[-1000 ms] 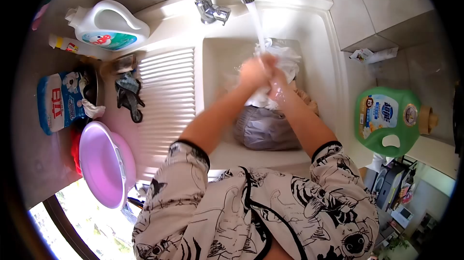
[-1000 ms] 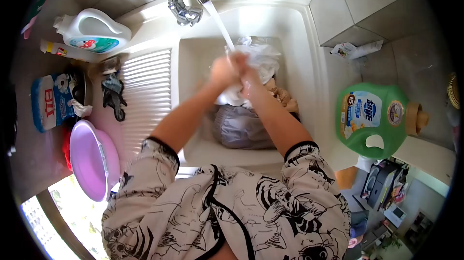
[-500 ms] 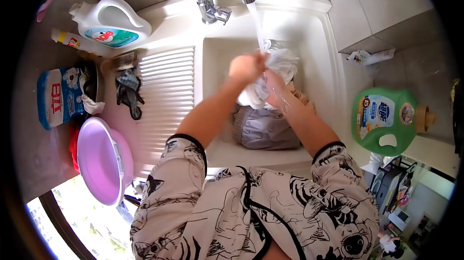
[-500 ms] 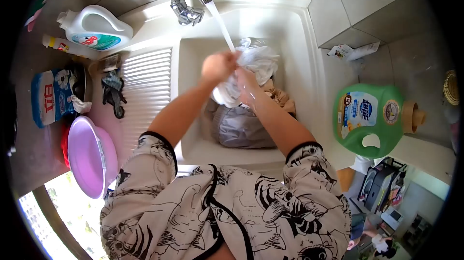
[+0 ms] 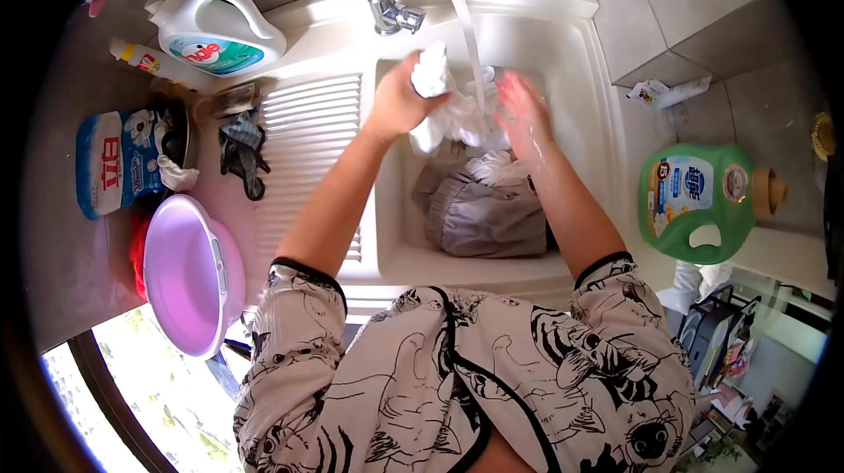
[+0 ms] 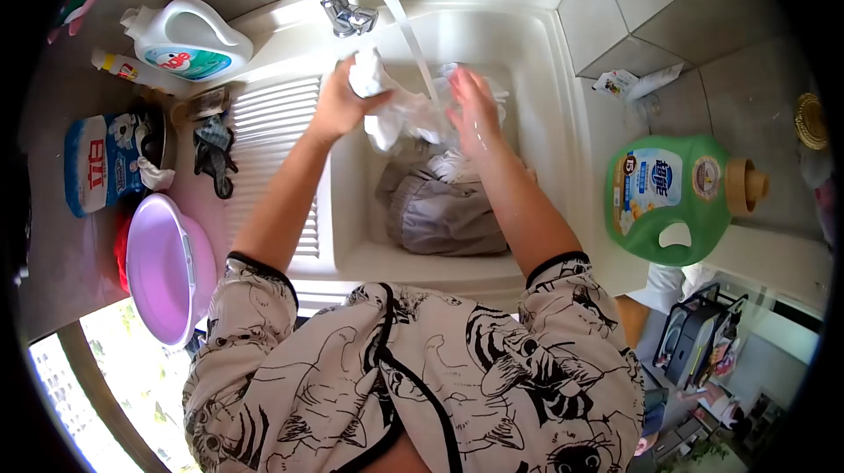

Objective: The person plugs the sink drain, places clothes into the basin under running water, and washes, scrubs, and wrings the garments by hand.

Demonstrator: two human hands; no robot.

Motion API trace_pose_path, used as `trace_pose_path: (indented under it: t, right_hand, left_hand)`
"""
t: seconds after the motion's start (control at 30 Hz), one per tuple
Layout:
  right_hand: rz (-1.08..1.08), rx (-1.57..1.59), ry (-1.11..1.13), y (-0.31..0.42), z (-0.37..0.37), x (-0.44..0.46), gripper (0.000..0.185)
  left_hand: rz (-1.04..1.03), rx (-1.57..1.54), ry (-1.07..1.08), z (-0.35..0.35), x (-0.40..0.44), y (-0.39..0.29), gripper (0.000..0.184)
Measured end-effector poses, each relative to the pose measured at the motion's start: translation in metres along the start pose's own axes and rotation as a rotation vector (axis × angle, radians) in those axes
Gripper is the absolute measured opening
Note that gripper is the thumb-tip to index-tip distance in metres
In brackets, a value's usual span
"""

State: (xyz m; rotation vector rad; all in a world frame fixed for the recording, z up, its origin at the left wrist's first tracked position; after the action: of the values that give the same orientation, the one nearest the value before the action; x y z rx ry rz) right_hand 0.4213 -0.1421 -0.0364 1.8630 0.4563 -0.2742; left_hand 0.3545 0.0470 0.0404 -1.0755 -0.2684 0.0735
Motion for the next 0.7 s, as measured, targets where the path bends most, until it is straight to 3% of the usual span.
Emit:
trace_pose_path:
  t: [0.03, 0.1, 0.13, 0.2, 0.23, 0.3, 0.43, 0.53, 0.6, 0.63, 0.7]
  right_hand:
    - [0.002, -0.003, 0.003, -0.011, 0.004, -0.001, 0.052]
    - [-0.762, 0.142, -0.084, -0.077, 0.010, -0.026, 0.061]
    - [-0.758, 0.139, -0.078, -0.078, 0.002, -0.027, 0.061]
    - [-0.670, 0.589, 0.522, -0.063, -0.049, -0.033, 0.056]
    - [-0.673, 0.590, 0.528, -0.054, -0.055, -0.028, 0.056]
    - [-0.330, 0.693, 0.440, -0.017, -0.060, 0.008, 0.050]
    - [-0.309, 0.690, 0.647, 0.015, -0.029, 0.067, 0.039]
    - [-0.138, 0.492, 0.451, 0.017, 0.005, 0.093, 0.035]
    - [0.126, -0.382, 0.204, 0.026, 0.031, 0.083, 0.036]
    - [0.127, -0.385, 0.203, 0.022, 0.037, 0.078, 0.036]
    - [-0.011, -0.656, 0.140, -0.003, 0.061, 0.076, 0.041]
  left_hand:
    - [-0.043, -0.031, 0.009, 0.011, 0.004, -0.024, 0.046]
    - [-0.101, -0.045, 0.002, 0.017, 0.008, -0.062, 0.043]
    - [-0.162, -0.059, -0.004, 0.018, 0.008, -0.081, 0.040]
    - [-0.179, -0.121, -0.004, 0.019, 0.003, -0.104, 0.042]
    - [-0.198, -0.181, -0.001, 0.021, -0.001, -0.115, 0.044]
    - [-0.230, -0.112, 0.021, 0.034, -0.014, -0.128, 0.047]
    - [-0.144, -0.102, 0.019, 0.055, -0.035, -0.098, 0.047]
    - [-0.090, 0.087, 0.159, 0.030, -0.049, -0.049, 0.042]
    - [0.050, 0.266, 0.241, 0.007, -0.052, -0.014, 0.046]
    - [0.157, 0.310, 0.317, -0.008, -0.052, 0.010, 0.048]
    - [0.100, 0.535, 0.446, -0.043, -0.060, 0.051, 0.051]
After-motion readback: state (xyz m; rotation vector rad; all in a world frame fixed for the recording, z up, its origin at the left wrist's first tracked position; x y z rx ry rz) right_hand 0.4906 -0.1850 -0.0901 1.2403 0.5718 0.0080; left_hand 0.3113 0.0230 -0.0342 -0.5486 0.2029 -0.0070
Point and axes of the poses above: each hand's wrist, its own x-axis towards the middle knuckle, its own z-axis out of the back of the hand, y = z × x, the point moved 6 cm from there along x, towards the middle knuckle, and after that the axes turned 5 degrees about x, right-handed, at the moved point
